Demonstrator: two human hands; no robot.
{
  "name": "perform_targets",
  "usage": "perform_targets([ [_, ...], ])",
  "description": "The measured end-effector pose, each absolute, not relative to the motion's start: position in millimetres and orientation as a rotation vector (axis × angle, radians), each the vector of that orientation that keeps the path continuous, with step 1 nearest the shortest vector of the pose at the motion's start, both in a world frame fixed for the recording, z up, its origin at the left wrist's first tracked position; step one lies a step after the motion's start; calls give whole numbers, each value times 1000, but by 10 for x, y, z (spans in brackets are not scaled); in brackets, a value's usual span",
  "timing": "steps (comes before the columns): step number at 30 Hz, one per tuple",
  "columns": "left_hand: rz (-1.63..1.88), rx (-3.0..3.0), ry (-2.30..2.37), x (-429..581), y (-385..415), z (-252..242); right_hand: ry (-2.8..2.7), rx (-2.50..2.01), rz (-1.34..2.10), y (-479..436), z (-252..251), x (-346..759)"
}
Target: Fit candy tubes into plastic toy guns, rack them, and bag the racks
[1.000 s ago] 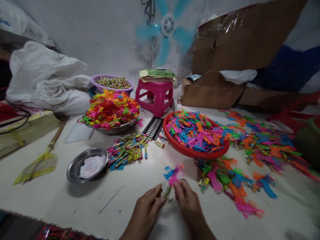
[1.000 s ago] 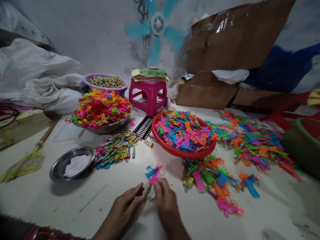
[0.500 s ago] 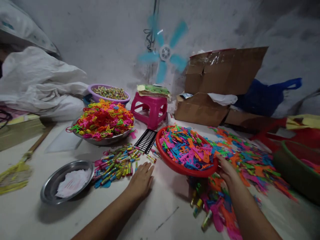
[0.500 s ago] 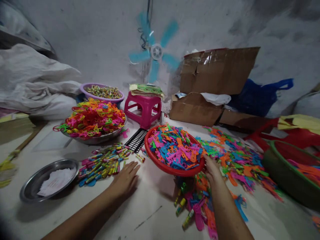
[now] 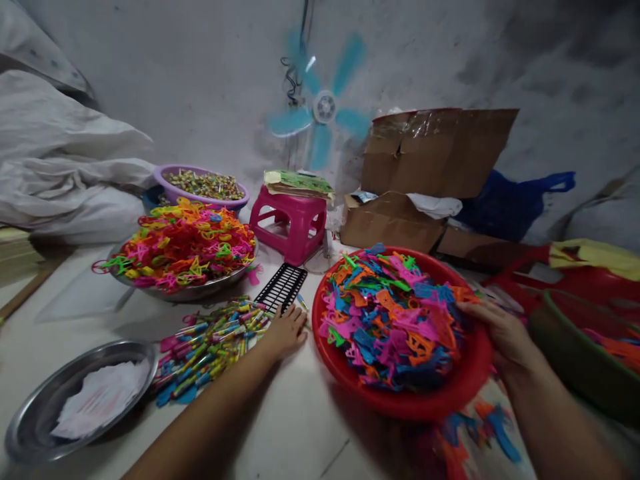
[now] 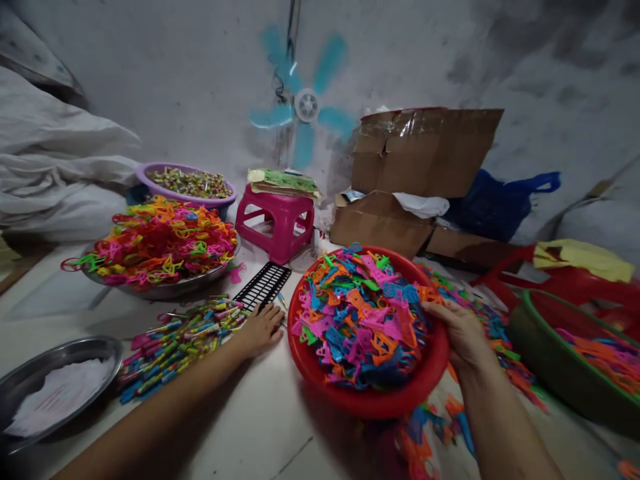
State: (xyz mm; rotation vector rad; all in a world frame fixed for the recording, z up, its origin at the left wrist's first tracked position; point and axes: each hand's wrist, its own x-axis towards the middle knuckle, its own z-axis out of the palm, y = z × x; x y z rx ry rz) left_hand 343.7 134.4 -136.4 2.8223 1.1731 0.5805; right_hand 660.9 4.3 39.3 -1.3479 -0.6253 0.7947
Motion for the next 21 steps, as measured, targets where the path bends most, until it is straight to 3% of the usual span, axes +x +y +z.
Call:
perform_targets([
  [12, 957, 2634, 1509, 2922, 493, -1323, -866, -1281, 697, 34, 855, 5573],
  [15, 1131, 2519, 1471, 2939, 164, -1327, -890, -1261, 637, 99, 893, 5511],
  [21, 1074, 2724, 1262, 2955, -66, -1495, -859, -1371, 560, 147, 829, 5745],
])
